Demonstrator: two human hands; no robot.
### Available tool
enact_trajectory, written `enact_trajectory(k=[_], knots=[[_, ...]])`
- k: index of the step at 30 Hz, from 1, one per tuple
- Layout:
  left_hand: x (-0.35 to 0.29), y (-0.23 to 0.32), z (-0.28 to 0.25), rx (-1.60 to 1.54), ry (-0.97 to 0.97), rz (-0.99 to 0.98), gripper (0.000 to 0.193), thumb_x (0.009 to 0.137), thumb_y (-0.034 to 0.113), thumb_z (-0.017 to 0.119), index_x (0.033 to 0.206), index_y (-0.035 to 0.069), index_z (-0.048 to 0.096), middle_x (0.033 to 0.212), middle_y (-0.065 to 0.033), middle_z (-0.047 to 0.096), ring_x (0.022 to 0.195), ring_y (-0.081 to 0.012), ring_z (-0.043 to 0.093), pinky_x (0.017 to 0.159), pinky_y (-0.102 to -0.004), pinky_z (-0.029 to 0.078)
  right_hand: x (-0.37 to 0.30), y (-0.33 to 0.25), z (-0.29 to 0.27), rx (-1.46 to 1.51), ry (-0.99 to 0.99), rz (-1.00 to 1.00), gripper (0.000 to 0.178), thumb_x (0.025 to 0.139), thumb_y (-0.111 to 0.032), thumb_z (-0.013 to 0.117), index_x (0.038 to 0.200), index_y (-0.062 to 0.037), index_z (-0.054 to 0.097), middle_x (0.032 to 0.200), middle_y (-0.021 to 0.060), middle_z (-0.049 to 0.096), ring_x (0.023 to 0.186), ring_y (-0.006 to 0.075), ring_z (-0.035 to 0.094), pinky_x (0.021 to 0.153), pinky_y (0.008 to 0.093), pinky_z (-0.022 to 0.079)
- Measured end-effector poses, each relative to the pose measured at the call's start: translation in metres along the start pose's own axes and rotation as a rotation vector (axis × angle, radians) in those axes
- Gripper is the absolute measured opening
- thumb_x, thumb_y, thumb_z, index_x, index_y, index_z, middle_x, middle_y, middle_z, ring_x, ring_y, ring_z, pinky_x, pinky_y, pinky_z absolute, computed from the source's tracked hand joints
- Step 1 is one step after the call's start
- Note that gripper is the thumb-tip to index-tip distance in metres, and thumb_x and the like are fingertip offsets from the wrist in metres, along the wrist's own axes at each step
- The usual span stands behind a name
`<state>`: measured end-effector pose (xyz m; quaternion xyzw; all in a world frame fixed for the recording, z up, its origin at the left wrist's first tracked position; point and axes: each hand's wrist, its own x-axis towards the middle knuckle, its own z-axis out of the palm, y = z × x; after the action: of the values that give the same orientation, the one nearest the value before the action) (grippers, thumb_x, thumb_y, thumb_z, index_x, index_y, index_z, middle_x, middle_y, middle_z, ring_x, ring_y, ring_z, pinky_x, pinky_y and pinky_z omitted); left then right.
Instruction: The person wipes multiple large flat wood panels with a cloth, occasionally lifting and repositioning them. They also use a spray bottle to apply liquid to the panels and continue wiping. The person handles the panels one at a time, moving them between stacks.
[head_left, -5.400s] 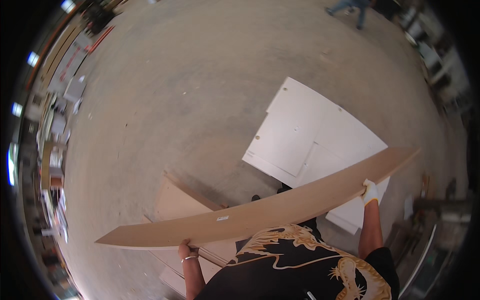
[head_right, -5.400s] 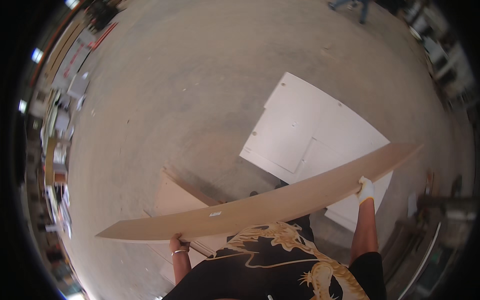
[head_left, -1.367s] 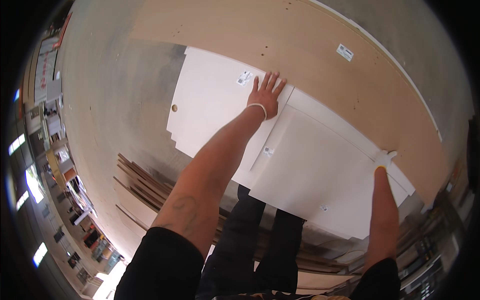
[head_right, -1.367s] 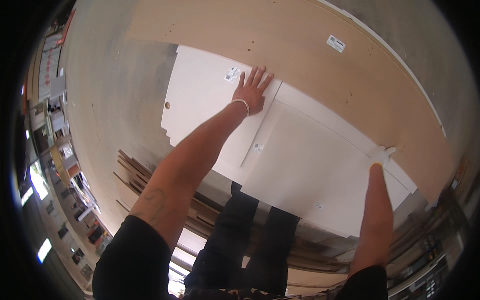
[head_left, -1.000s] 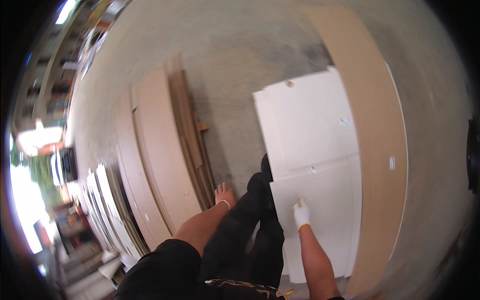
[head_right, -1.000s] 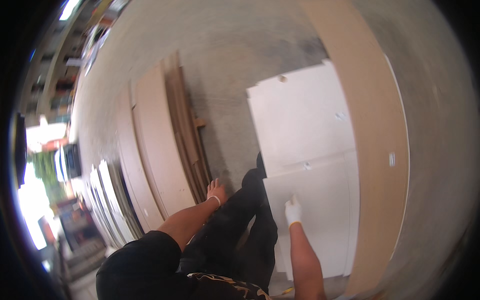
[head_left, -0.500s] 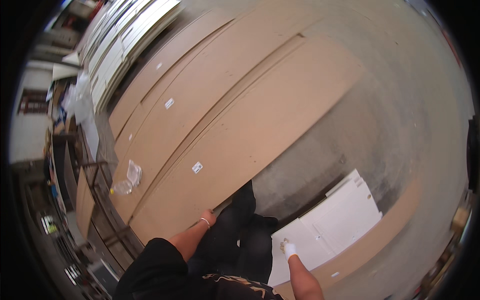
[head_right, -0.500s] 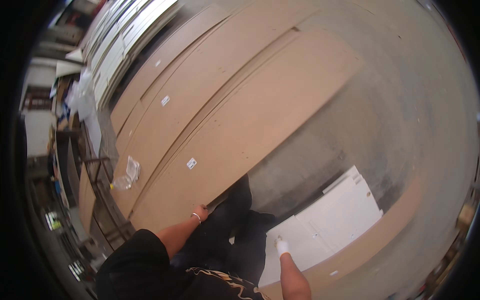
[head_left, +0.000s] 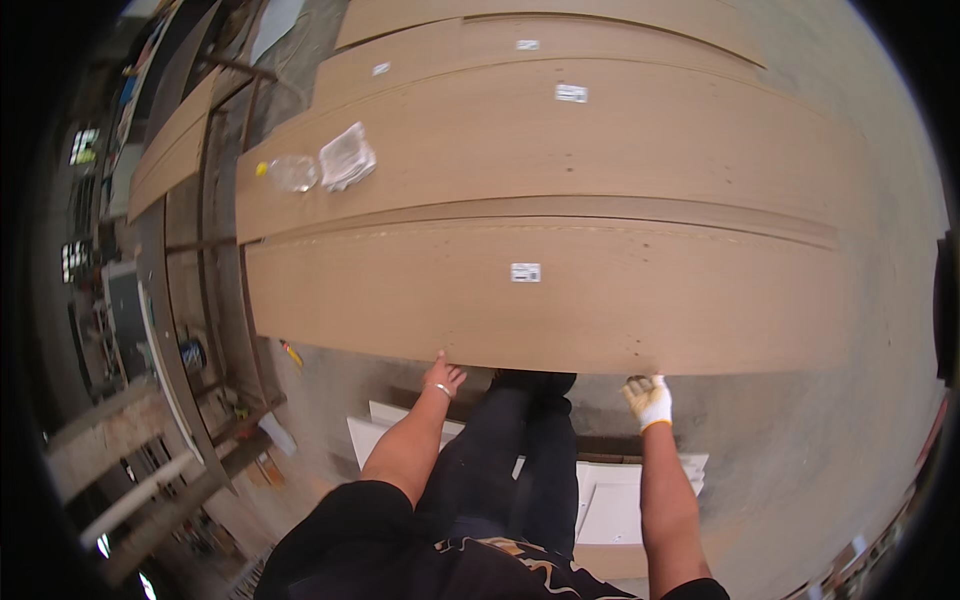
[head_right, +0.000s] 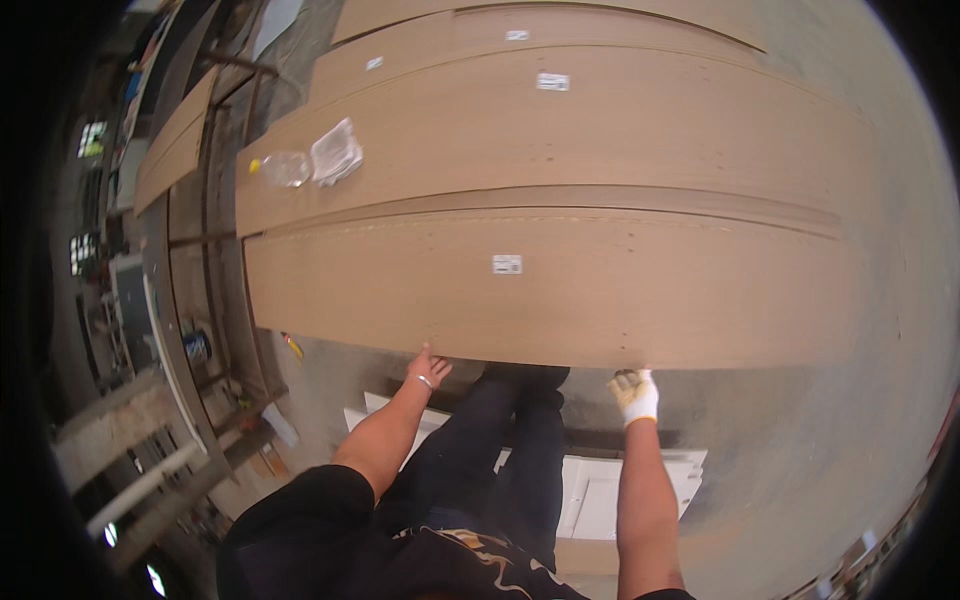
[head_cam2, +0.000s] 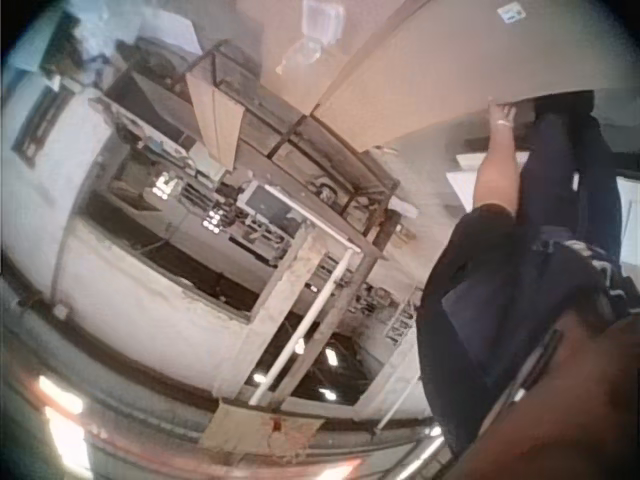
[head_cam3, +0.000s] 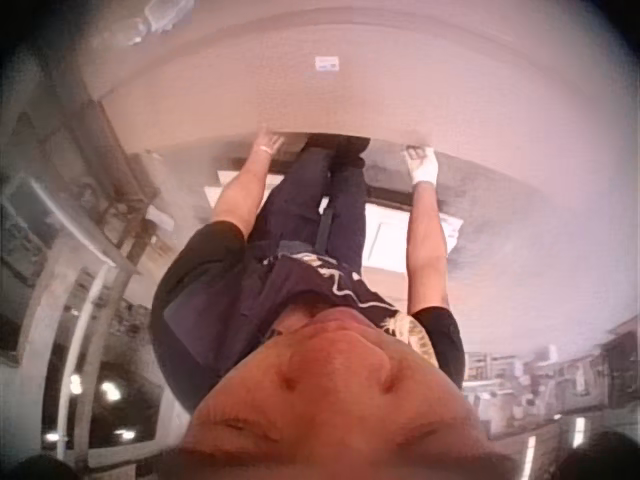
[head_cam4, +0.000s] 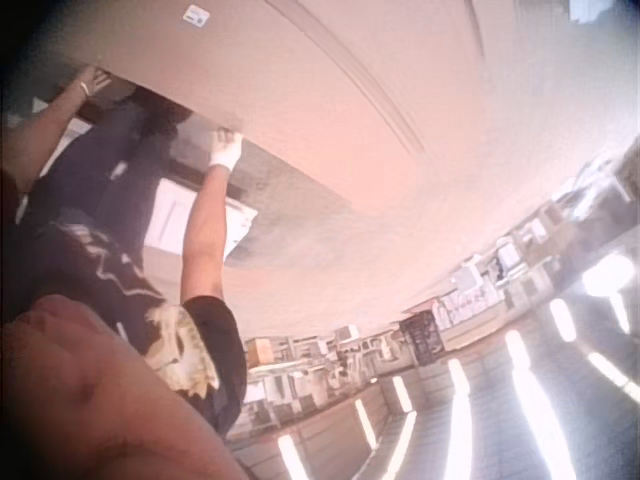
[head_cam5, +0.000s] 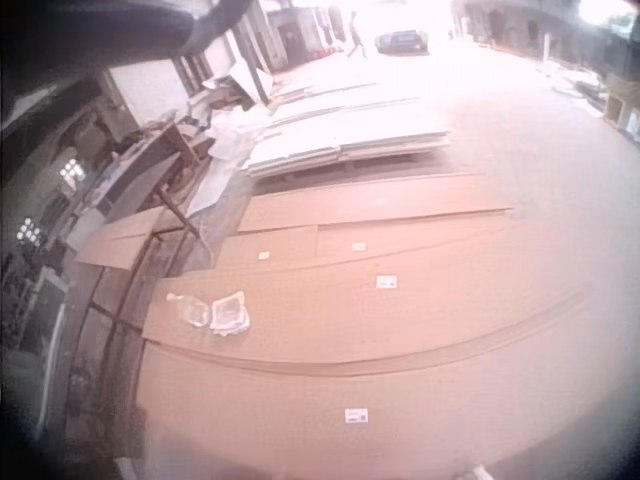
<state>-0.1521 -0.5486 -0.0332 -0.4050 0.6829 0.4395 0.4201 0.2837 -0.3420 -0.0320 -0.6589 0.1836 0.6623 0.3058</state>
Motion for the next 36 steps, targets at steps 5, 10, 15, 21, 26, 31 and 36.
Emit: enact_trajectory(k=[5, 10, 15, 21, 26, 31, 36], knots=[[0.038, 0.003, -0.004, -0.25, -0.1, 0.007, 0.049, 0.104, 0.03, 0.059, 0.142, 0.002, 0.043, 0.14, -0.0229, 0.052, 0.127, -0.0413, 0.055, 0.106, -0.06, 0.048, 0.041, -0.008, 0.031, -0.04, 0.184, 0.021, 0.045, 0.104, -0.042, 0.055, 0.139, -0.0133, 0.052, 0.142, 0.011, 0.056, 0.128, 0.0381, 0.054, 0.107, 0.0642, 0.044], [0.032, -0.013, -0.011, -0.31, -0.129, 0.113, 0.038, 0.104, 0.018, 0.06, 0.136, 0.005, 0.045, 0.132, -0.017, 0.058, 0.118, -0.0374, 0.06, 0.1, -0.0634, 0.05, 0.043, 0.002, 0.018, -0.189, 0.098, -0.153, 0.037, 0.107, -0.039, 0.049, 0.138, -0.0197, 0.053, 0.139, 0.0087, 0.058, 0.126, 0.0359, 0.057, 0.1, 0.0614, 0.05], [0.021, -0.019, -0.016, -0.223, -0.072, 0.065, 0.043, 0.104, 0.015, 0.058, 0.142, 0.005, 0.039, 0.134, -0.0189, 0.057, 0.119, -0.04, 0.061, 0.095, -0.0629, 0.054, 0.044, -0.016, -0.009, -0.22, 0.07, -0.114, 0.036, 0.108, -0.039, 0.046, 0.139, -0.0225, 0.053, 0.138, 0.0109, 0.059, 0.122, 0.0339, 0.06, 0.096, 0.0593, 0.052], [0.03, -0.002, -0.023, -0.127, -0.049, 0.04, 0.055, 0.1, 0.037, 0.065, 0.141, 0.004, 0.048, 0.136, -0.0189, 0.06, 0.119, -0.0379, 0.063, 0.097, -0.0573, 0.055, 0.037, -0.03, -0.019, -0.445, 0.101, 0.055, 0.028, 0.106, -0.029, 0.039, 0.127, -0.0216, 0.056, 0.13, 0.0093, 0.063, 0.121, 0.0348, 0.061, 0.1, 0.0605, 0.048], [0.048, 0.005, -0.03, -0.053, 0.077, 0.099, 0.055, 0.099, 0.035, 0.067, 0.14, 0.002, 0.049, 0.134, -0.018, 0.061, 0.115, -0.0374, 0.065, 0.095, -0.0562, 0.056, 0.034, 0.003, 0.011, -0.437, 0.16, 0.071, 0.035, 0.106, -0.032, 0.037, 0.134, -0.0196, 0.054, 0.136, 0.011, 0.06, 0.126, 0.0375, 0.058, 0.106, 0.0652, 0.041], [0.1, 0.037, -0.061, 0.06, 0.281, 0.125, 0.059, 0.095, 0.032, 0.073, 0.138, -0.001, 0.049, 0.127, -0.0199, 0.064, 0.107, -0.0372, 0.068, 0.09, -0.0562, 0.058, 0.034, 0.038, 0.035, -0.625, 0.244, 0.135, 0.029, 0.103, -0.028, 0.037, 0.113, -0.007, 0.054, 0.111, 0.0142, 0.064, 0.098, 0.0361, 0.064, 0.086, 0.0612, 0.049], [0.119, 0.082, -0.107, 0.35, 0.254, 0.029, 0.076, 0.081, 0.032, 0.088, 0.137, -0.004, 0.05, 0.123, -0.0218, 0.067, 0.112, -0.0397, 0.065, 0.09, -0.0587, 0.055, 0.013, 0.099, 0.054, -0.882, 0.232, 0.223, 0.019, 0.098, -0.022, 0.041, 0.093, -0.0055, 0.05, 0.077, 0.0179, 0.06, 0.054, 0.032, 0.058, 0.049, 0.0517, 0.05]])
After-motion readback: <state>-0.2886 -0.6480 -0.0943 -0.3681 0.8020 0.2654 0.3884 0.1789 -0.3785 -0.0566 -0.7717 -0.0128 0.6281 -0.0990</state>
